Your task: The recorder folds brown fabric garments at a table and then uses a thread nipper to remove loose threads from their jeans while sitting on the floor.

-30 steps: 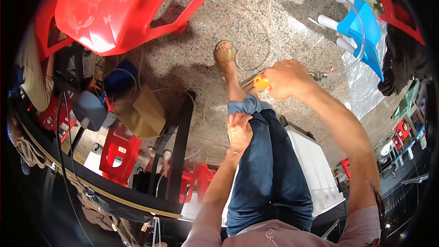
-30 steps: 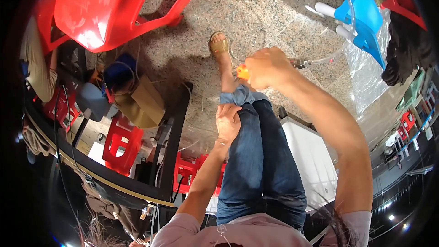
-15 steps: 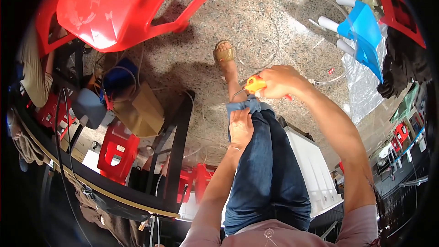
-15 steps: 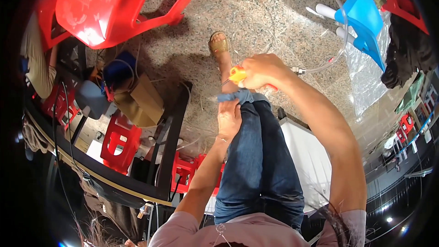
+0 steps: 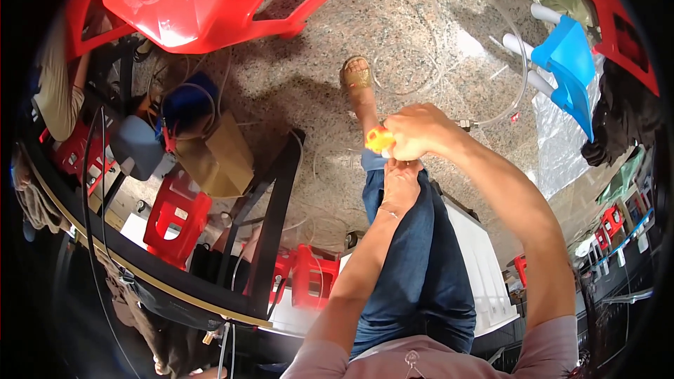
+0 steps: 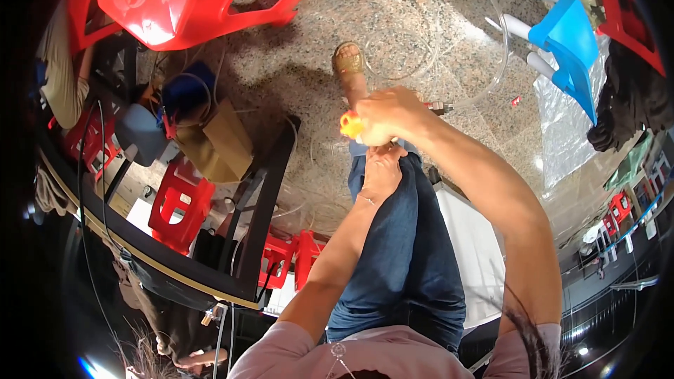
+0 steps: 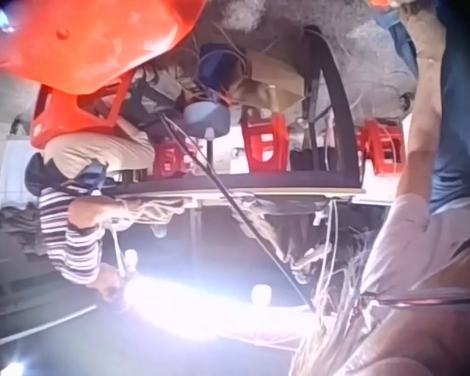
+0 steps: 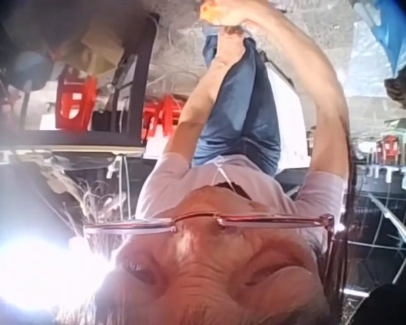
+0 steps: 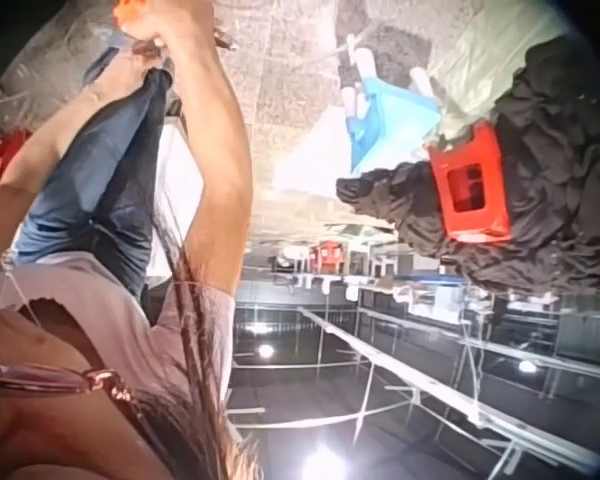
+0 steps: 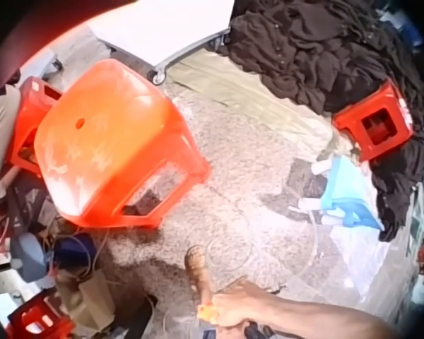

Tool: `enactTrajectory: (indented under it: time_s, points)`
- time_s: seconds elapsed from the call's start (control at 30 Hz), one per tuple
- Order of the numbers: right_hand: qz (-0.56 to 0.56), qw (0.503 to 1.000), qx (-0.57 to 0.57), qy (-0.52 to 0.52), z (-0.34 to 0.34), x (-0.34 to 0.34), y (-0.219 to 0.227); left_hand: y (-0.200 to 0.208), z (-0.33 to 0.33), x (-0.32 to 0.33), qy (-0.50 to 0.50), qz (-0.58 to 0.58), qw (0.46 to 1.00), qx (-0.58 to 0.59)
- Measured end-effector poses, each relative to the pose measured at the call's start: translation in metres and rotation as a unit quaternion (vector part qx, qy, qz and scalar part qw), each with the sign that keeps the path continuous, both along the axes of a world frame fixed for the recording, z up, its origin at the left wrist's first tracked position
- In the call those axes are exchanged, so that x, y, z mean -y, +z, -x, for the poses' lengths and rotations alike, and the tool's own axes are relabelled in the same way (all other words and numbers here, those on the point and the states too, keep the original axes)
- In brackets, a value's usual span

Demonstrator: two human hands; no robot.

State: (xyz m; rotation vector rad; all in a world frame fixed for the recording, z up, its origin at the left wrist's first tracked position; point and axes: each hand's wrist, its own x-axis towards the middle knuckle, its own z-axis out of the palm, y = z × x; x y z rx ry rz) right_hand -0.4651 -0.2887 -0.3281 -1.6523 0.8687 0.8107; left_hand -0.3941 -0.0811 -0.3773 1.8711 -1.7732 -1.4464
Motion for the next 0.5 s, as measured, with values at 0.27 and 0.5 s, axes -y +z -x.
enactTrajectory:
  time_s: [0.27, 0.5]
  points:
    - [-0.016, 0.994, -0.097, -0.052, 0.064, 0.013, -0.004, -0.014, -0.055, 0.016, 0.048, -0.026, 0.996, 0.066]
    - [0.005, 0.973, -0.194, -0.123, 0.123, -0.045, -0.013, -0.016, -0.077, 0.030, -0.027, -0.133, 0.981, 0.141]
